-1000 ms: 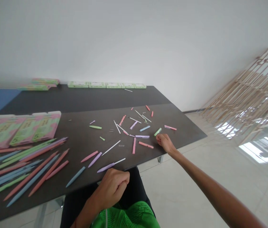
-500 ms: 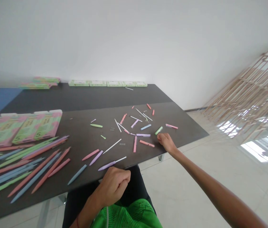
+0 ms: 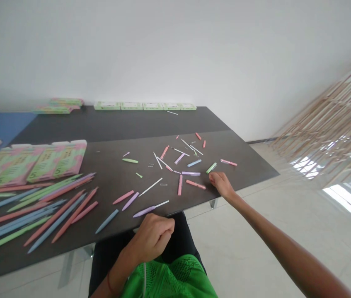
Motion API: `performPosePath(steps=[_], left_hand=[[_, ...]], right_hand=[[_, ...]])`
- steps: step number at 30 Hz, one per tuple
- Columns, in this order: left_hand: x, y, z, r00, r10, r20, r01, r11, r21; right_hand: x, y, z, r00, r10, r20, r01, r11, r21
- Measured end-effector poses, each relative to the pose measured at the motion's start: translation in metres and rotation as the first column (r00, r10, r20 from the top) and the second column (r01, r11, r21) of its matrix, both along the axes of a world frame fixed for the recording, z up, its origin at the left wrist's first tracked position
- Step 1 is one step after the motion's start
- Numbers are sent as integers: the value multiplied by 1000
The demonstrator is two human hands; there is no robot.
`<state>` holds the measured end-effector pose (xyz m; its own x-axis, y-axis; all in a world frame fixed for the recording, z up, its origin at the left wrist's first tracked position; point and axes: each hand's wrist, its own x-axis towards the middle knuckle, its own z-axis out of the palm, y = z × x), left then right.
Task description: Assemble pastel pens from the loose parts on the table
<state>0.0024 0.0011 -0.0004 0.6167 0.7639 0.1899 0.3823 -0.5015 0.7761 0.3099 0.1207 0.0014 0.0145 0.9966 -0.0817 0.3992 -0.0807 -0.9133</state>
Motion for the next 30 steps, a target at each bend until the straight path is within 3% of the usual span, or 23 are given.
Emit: performPosePath(steps=[14, 19, 21, 24, 27, 30], left_hand=[[0, 0, -2, 1000, 5, 7, -5, 1000, 10], [0, 0, -2, 1000, 9, -9, -8, 999, 31], [0, 0, -1, 1000, 13, -14, -12, 999, 34], [1, 1, 0, 1000, 7, -25, -6, 999, 36], [1, 1, 1, 999, -9, -34, 10, 999, 34], [1, 2, -1, 999, -2, -32, 3, 999, 47]], right_hand=[[-2, -2, 1, 995, 8, 100, -12, 999, 37], [-8, -3, 11, 980, -32, 198, 3, 989, 145], [-16, -5, 22, 944, -48, 326, -39, 966, 254], [-33, -8, 42, 827, -11, 562, -233, 903, 362], [-52, -8, 56, 713, 69, 697, -413, 845, 339], [-66, 3, 58, 635, 95, 767, -484, 823, 299]])
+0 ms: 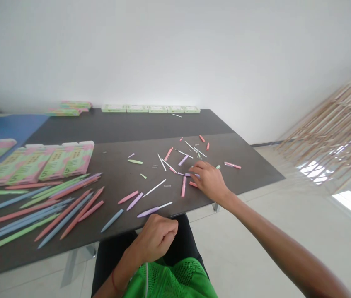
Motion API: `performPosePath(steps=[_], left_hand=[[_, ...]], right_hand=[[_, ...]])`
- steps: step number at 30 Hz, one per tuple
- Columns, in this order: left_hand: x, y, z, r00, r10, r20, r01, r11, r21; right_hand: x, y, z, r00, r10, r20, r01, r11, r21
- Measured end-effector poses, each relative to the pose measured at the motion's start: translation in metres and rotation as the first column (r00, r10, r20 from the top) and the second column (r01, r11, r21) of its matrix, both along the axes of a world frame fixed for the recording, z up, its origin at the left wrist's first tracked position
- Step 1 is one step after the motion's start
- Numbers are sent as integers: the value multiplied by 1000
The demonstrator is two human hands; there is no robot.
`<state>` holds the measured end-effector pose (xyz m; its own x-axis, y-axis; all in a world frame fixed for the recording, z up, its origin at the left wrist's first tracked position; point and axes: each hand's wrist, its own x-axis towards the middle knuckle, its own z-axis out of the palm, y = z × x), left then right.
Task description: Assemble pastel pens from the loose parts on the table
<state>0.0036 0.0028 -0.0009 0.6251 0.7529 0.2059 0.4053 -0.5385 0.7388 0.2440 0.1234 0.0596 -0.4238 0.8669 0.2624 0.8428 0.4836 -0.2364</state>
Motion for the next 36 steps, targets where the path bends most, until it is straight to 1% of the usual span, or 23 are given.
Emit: performPosePath(steps=[2, 4, 6, 7, 9, 11, 14, 17, 19, 20, 21, 22, 23, 24, 25, 26, 27, 28, 29, 31, 32, 34, 36], left_hand=[[0, 1, -1, 1000, 2, 10, -2, 1000, 7], [-1, 2, -2, 1000, -8, 16, 7, 1000, 10], [-1, 2, -2, 1000, -15, 17, 15, 1000, 8], [-1, 3, -2, 1000, -15, 14, 15, 1000, 7], [-1, 3, -1, 1000, -11, 11, 11, 1000, 6], [-1, 2, 0, 1000, -8, 5, 8, 1000, 6], [0, 3, 1, 1000, -8, 2, 8, 1000, 3], [2, 5, 1, 1000, -3, 8, 3, 1000, -1], [1, 3, 5, 999, -6, 44, 7, 1000, -16], [0, 1, 9, 997, 4, 82, -1, 1000, -28], [-3, -2, 15, 991, 38, 132, -33, 999, -36], [-7, -6, 23, 979, 90, 185, -84, 996, -41], [-12, -11, 32, 958, 172, 231, -168, 985, -36], [-17, -16, 42, 923, 278, 266, -285, 958, -13], [-23, -20, 51, 896, 350, 272, -370, 929, 24], [-28, -24, 59, 878, 403, 259, -433, 899, 69], [-33, -27, 64, 871, 425, 247, -461, 880, 110], [-36, -30, 68, 881, 409, 237, -447, 884, 136], [-38, -32, 69, 895, 378, 237, -418, 896, 149], [-39, -35, 66, 915, 314, 254, -359, 921, 154], [-39, -37, 62, 915, 309, 259, -356, 921, 159], [-38, -40, 56, 907, 348, 236, -393, 900, 186], [-40, -42, 53, 912, 357, 201, -397, 892, 216]], right_hand=[[-7, 13, -3, 1000, 19, 25, -18, 999, -26], [-16, 27, -6, 996, 63, 55, -59, 996, -71], [-26, 38, -9, 986, 103, 128, -88, 989, -117], [-32, 42, -10, 979, 104, 177, -81, 987, -135], [-44, 46, -12, 963, 73, 261, -33, 987, -155], [-53, 47, -13, 952, 40, 303, 9, 987, -159], [-60, 48, -15, 951, 22, 308, 27, 988, -154], [-61, 48, -11, 951, 0, 309, 40, 992, -122], [-62, 44, -2, 971, -8, 237, 31, 995, -93], [-63, 40, 3, 990, 4, 142, 11, 994, -104], [-64, 34, 9, 1000, 30, 0, -30, 988, -151], [-65, 26, 16, 983, 54, -178, -95, 969, -229], [-67, 15, 21, 928, 63, -367, -194, 923, -331], [-68, 4, 27, 849, 39, -527, -311, 844, -438], [-70, -9, 31, 773, -13, -635, -417, 744, -523], [-71, -22, 34, 715, -73, -695, -499, 643, -581], [-73, -34, 35, 672, -133, -729, -559, 555, -616], [-74, -45, 35, 641, -192, -743, -598, 481, -641], [-75, -55, 34, 619, -241, -748, -622, 431, -654], [-75, -69, 28, 586, -323, -743, -641, 375, -669], [-75, -74, 24, 576, -355, -736, -646, 354, -676], [-75, -80, 16, 563, -405, -720, -657, 310, -688], [-75, -84, 10, 562, -422, -711, -670, 270, -691]])
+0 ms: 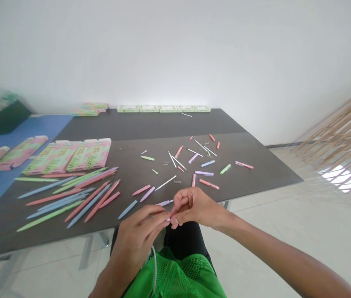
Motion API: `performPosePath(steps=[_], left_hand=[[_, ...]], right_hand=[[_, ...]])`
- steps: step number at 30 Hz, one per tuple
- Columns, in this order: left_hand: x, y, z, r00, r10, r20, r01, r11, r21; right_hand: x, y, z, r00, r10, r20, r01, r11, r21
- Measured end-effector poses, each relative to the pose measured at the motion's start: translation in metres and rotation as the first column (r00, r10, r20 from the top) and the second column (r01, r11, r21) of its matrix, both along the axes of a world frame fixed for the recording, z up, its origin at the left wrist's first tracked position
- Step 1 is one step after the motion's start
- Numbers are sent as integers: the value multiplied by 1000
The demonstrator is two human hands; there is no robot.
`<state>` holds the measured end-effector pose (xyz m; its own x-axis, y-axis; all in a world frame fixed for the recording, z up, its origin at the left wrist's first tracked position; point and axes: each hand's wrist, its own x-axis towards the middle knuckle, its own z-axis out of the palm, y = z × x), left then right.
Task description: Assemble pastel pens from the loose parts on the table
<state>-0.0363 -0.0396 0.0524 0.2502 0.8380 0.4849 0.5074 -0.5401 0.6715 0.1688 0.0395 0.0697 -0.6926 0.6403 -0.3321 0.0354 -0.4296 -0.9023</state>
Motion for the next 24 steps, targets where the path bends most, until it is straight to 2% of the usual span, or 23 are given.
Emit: performPosePath(steps=[3, 5, 6, 7, 8, 9, 10, 12, 14, 16, 18, 21, 22, 23, 24], left_hand=[[-6, -2, 1, 999, -47, -8, 47, 999, 11], [-12, -2, 3, 1000, -19, -14, 19, 1000, -8], [-14, -2, 3, 999, 14, -30, -14, 999, -30], [-16, -2, 4, 997, 50, -56, -53, 997, -56], [-18, -3, 4, 992, 87, -89, -93, 993, -76], [-20, -4, 4, 985, 119, -126, -130, 988, -86], [-21, -5, 4, 976, 144, -163, -160, 983, -86], [-23, -8, 4, 960, 178, -214, -198, 978, -72], [-23, -10, 3, 960, 178, -215, -200, 977, -81], [-23, -12, 3, 972, 160, -174, -180, 978, -106], [-22, -12, 2, 981, 149, -121, -163, 980, -114], [-19, -10, -4, 982, 180, -65, -184, 981, -65], [-18, -9, -5, 979, 199, -51, -201, 979, -32], [-17, -7, -7, 975, 218, -37, -218, 976, 9], [-16, -6, -7, 972, 235, -22, -233, 971, 54]], right_hand=[[1, 4, -3, 998, 59, 15, -60, 996, 62], [4, 16, -4, 994, 41, 106, -69, 959, 274], [5, 25, -5, 983, -17, 182, -64, 899, 433], [7, 36, -6, 959, -126, 255, -59, 788, 613], [8, 47, -9, 911, -253, 324, -95, 638, 764], [9, 58, -13, 856, -347, 383, -178, 499, 848], [9, 68, -18, 811, -396, 430, -275, 391, 879], [8, 83, -30, 754, -413, 511, -442, 257, 859], [5, 89, -41, 719, -397, 571, -544, 190, 817], [2, 90, -47, 695, -392, 603, -587, 173, 790], [1, 90, -48, 698, -397, 596, -575, 185, 797], [2, 87, -41, 779, -394, 487, -429, 232, 873], [3, 86, -37, 819, -395, 416, -323, 283, 903], [4, 83, -33, 853, -398, 338, -190, 367, 911], [5, 79, -28, 876, -407, 258, -36, 479, 877]])
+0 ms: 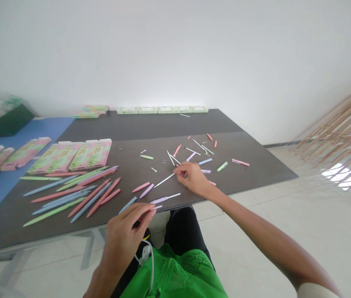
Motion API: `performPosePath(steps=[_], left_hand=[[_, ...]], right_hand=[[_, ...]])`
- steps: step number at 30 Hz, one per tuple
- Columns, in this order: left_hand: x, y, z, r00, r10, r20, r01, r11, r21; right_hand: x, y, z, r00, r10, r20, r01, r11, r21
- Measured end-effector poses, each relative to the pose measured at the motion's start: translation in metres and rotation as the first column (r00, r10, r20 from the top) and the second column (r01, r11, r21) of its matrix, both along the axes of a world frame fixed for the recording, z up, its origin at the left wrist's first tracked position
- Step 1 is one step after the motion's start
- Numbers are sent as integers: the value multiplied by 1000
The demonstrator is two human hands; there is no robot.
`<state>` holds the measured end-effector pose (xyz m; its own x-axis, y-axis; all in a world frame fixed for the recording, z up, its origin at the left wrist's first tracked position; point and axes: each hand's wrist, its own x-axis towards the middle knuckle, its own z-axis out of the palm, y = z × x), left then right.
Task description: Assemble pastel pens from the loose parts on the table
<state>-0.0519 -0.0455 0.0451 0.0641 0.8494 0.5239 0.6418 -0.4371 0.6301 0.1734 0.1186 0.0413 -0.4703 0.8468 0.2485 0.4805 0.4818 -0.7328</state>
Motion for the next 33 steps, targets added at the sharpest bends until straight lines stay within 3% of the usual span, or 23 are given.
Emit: performPosePath(steps=[2, 3, 5, 7, 8, 9, 11, 14, 18, 22, 28, 33], left_hand=[[4, 4, 2, 1000, 28, 10, -29, 995, 96], [7, 6, 6, 999, 44, 16, -46, 989, 140], [12, 10, 14, 996, 88, 24, -91, 971, 221], [18, 14, 24, 991, 130, 26, -132, 947, 294], [21, 16, 29, 989, 143, 25, -144, 936, 322], [23, 17, 32, 989, 148, 20, -146, 928, 343], [27, 19, 37, 989, 146, 6, -139, 925, 355], [27, 19, 37, 989, 149, -2, -139, 929, 342], [23, 20, 36, 990, 139, -31, -121, 933, 339], [17, 21, 36, 994, 62, -90, -34, 958, 285], [16, 23, 33, 996, -40, -80, 55, 980, 191], [18, 26, 33, 988, -100, 114, 91, 993, 82]], right_hand=[[0, -11, 9, 946, -139, -293, 35, 942, -333], [-1, -18, 12, 887, -218, -407, -18, 865, -502], [-5, -33, 17, 757, -354, -549, -218, 655, -723], [-10, -47, 19, 653, -451, -609, -412, 463, -785], [-12, -54, 19, 616, -483, -622, -481, 395, -783], [-15, -59, 19, 585, -506, -634, -533, 349, -771], [-18, -65, 20, 541, -528, -655, -594, 311, -742], [-19, -69, 22, 534, -513, -673, -606, 323, -727], [-18, -69, 23, 565, -477, -673, -550, 391, -738], [-15, -71, 24, 614, -429, -662, -432, 520, -737], [-14, -74, 27, 724, -244, -646, -333, 696, -636], [-17, -79, 21, 742, -207, -638, -345, 698, -628]])
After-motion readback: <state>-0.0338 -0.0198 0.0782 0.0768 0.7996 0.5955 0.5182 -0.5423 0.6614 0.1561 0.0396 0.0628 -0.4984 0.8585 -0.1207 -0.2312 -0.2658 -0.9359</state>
